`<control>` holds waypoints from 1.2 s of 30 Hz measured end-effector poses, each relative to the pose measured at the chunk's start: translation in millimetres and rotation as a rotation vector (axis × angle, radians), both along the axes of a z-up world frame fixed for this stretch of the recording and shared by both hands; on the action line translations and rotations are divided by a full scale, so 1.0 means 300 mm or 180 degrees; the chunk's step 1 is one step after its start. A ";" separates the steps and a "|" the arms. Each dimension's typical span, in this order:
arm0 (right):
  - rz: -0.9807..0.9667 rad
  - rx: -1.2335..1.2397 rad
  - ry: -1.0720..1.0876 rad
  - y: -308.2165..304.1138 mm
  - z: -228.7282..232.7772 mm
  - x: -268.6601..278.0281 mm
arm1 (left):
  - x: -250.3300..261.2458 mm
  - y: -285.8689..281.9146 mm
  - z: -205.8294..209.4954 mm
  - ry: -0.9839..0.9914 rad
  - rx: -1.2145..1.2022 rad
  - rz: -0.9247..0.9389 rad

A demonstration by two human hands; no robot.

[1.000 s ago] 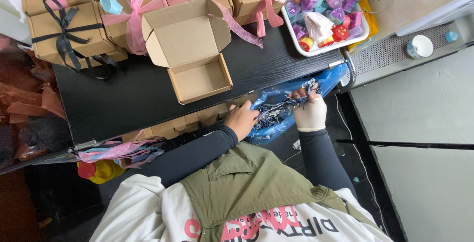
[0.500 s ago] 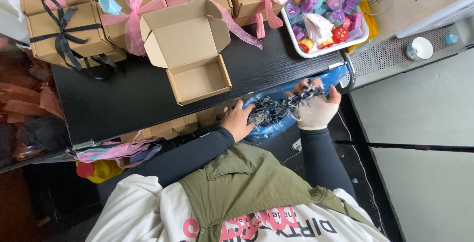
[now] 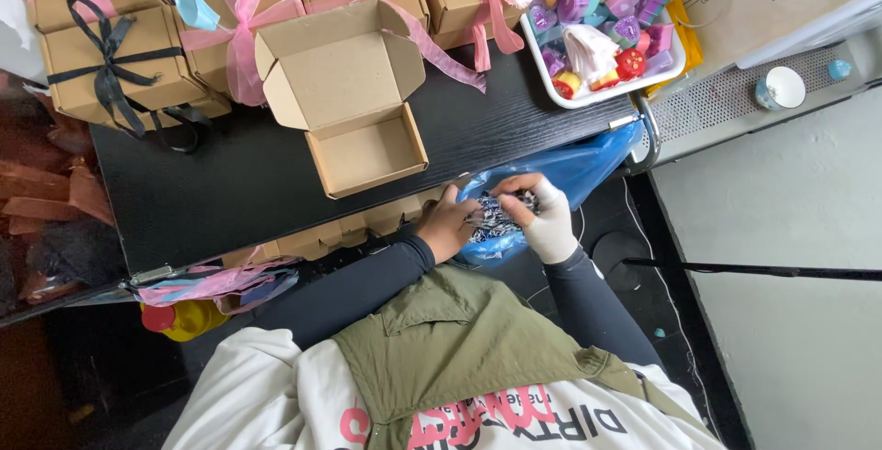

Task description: Packaging heart-shaped items into a box and decorating it with a blue ribbon.

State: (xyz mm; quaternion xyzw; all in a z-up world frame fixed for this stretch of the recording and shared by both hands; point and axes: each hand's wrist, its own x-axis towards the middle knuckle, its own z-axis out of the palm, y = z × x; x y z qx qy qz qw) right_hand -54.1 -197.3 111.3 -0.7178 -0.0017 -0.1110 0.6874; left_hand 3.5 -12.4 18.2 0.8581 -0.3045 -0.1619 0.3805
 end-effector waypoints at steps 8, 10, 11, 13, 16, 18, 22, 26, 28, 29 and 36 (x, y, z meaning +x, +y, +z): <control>0.0724 -0.3904 0.0014 -0.026 0.005 -0.021 | -0.006 0.002 0.029 0.0045 -0.0129 -0.0211; 0.0722 -0.4148 0.0236 -0.069 -0.040 -0.023 | -0.008 0.000 0.023 0.0074 -0.0046 -0.0260; 0.0525 -0.3522 0.0261 -0.087 -0.033 -0.022 | -0.007 -0.003 0.004 -0.0008 0.0096 -0.0332; 0.0346 -0.2897 0.0284 -0.104 -0.001 -0.019 | -0.007 -0.006 -0.031 -0.0086 0.0237 -0.0393; 0.0100 -0.0413 0.0250 -0.114 0.015 -0.013 | -0.011 -0.003 -0.063 -0.0070 0.0389 -0.0534; 0.0038 0.2007 -0.0092 -0.140 -0.051 -0.005 | -0.013 -0.001 -0.058 0.0153 0.0448 -0.0625; -0.0075 0.2380 0.0240 -0.117 -0.053 0.012 | 0.010 0.001 -0.012 0.0178 0.0575 -0.0524; 0.0130 0.1976 0.0715 -0.049 0.020 0.028 | 0.026 0.019 -0.041 0.0933 0.0395 -0.1002; 0.0321 0.2208 0.0644 -0.003 0.073 0.040 | 0.029 0.026 -0.041 0.0927 0.0239 -0.1194; 0.0526 0.2323 0.0453 0.022 0.107 0.052 | 0.033 0.026 -0.033 0.0981 0.0270 -0.1344; 0.0956 0.1588 0.0209 0.188 0.328 0.085 | 0.016 0.125 0.212 0.2436 -0.2713 -0.1121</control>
